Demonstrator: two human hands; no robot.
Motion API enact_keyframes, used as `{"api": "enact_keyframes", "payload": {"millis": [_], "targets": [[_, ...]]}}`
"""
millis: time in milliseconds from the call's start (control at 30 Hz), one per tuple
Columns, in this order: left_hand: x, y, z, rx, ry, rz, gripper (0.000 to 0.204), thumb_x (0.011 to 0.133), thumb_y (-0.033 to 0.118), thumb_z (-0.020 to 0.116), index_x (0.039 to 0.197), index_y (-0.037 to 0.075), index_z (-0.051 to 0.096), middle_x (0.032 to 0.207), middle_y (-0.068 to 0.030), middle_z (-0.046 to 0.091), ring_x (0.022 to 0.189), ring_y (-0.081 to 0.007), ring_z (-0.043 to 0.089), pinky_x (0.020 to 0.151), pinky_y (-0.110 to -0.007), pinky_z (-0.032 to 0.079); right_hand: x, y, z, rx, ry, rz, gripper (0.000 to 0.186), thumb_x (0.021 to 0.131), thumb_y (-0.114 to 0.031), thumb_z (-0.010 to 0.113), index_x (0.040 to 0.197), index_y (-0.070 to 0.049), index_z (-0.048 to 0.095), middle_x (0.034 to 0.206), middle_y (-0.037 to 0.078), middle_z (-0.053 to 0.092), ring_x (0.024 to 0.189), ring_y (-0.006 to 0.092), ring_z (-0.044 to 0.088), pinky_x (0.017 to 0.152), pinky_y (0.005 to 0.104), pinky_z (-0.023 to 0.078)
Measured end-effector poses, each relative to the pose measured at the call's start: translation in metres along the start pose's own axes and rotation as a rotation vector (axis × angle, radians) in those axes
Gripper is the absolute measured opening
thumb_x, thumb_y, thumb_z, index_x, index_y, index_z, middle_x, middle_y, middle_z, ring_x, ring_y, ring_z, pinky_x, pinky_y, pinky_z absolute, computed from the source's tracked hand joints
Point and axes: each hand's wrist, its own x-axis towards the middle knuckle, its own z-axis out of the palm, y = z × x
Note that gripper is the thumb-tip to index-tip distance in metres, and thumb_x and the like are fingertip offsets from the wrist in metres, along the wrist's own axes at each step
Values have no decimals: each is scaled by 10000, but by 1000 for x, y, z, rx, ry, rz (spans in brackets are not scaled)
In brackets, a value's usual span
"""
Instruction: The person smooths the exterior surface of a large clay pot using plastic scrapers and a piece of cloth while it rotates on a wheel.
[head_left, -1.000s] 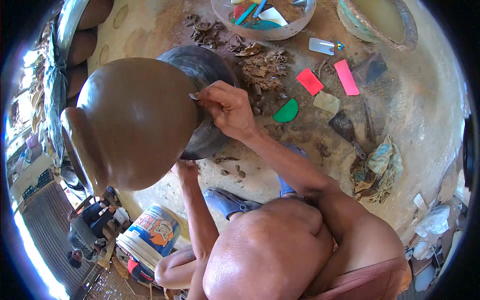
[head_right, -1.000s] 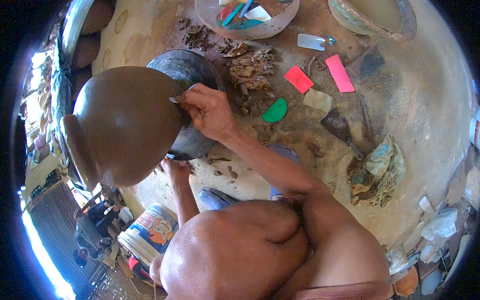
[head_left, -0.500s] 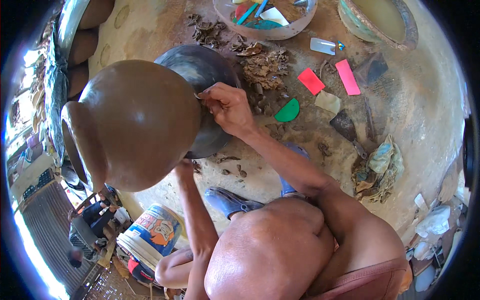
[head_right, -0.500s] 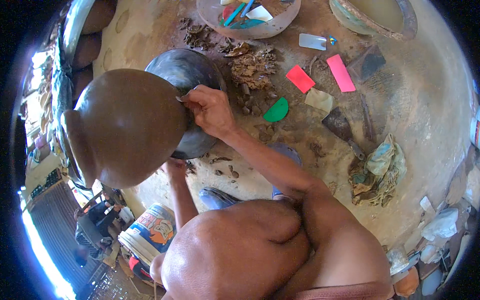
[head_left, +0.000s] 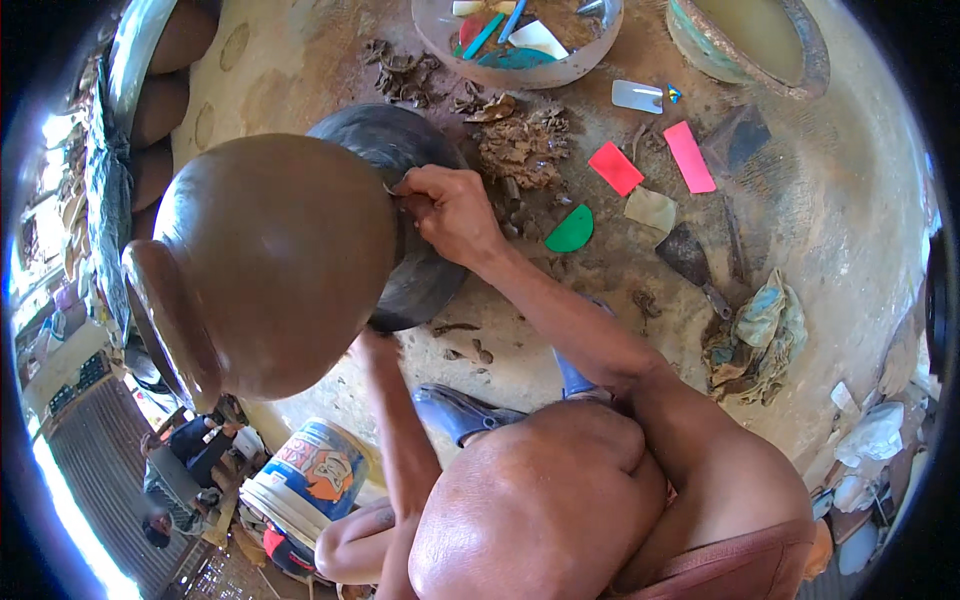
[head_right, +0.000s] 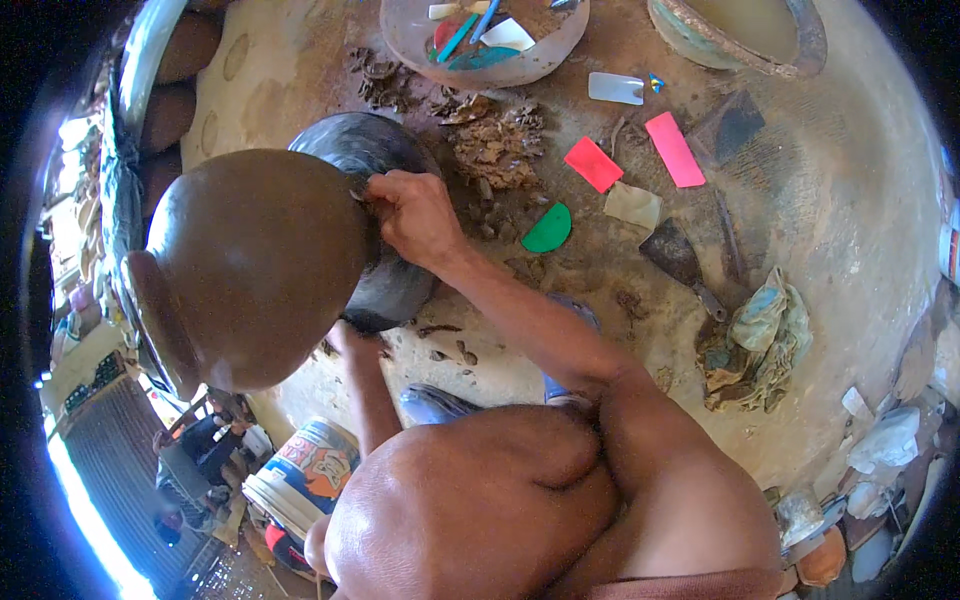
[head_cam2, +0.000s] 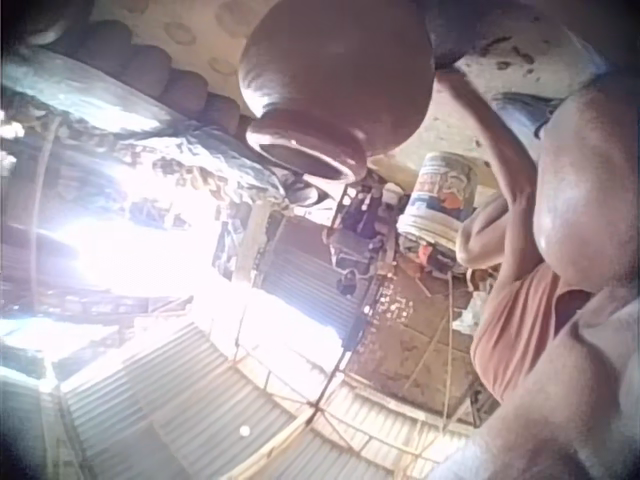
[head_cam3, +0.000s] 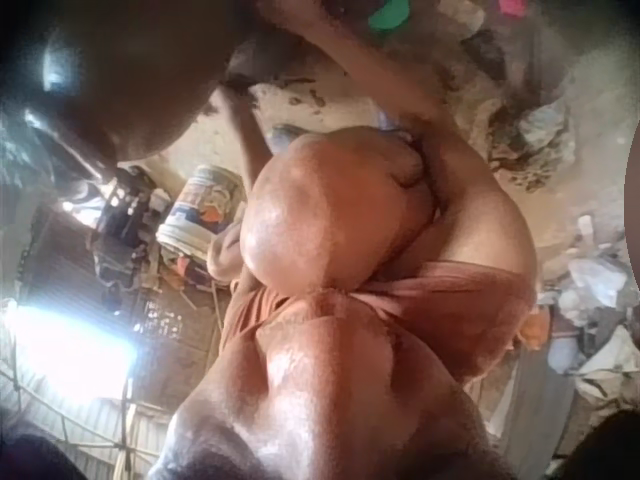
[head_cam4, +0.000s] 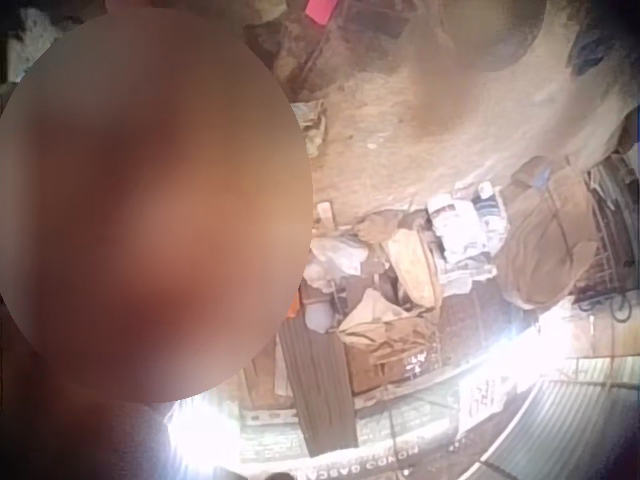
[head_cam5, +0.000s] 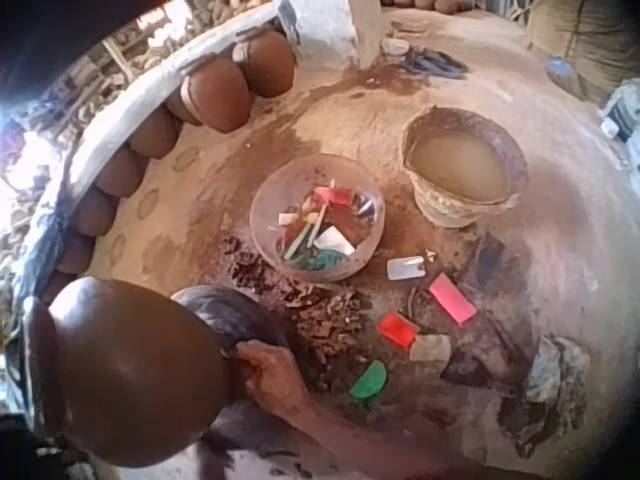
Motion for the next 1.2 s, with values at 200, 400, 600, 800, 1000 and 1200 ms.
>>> {"api": "enact_keyframes", "payload": {"millis": [200,400,600,800,1000,1200], "targets": [[-127,-89,73,81,-61,-350,625,1040,568,497,1487,134,442,1354,-167,588,1050,-316,648,864,-457,551,-1,24,-5,-56,-6,92,266,760,134,603,969,15,720,891,218,724,809,334,738,714,386,555],[-24,-20,9,-10,-89,-17,695,988,639,541,1464,140,454,1377,-141,577,1096,-330,623,881,-445,541,8,4,1,-37,-86,155,225,762,92,620,944,7,724,850,224,719,791,344,739,716,388,559],[-103,-77,61,-18,3,-224,706,989,693,516,1391,113,497,1299,-152,589,1077,-323,616,854,-471,539,11,11,-4,-34,-55,151,218,760,79,635,942,-2,725,846,234,706,787,355,738,713,401,558],[-82,-43,57,19,151,-159,716,994,672,504,1440,113,478,1321,-147,589,1194,-370,591,972,-541,513,26,19,-21,-50,-101,87,213,743,70,650,931,-4,717,850,235,705,806,366,736,719,405,557],[-8,-2,3,-50,-81,-73,726,900,568,682,1434,92,558,1526,-115,522,1426,-326,465,1199,-578,340,41,15,-30,-66,-316,134,230,716,57,668,928,-16,719,853,217,712,803,378,720,730,426,550],[27,-2,-10,-12,-20,-80,730,899,521,707,1468,94,541,1508,-123,541,1437,-340,448,1213,-598,302,27,19,-20,-56,-204,140,273,705,58,649,958,-17,720,846,220,709,802,379,716,736,431,548]]}}
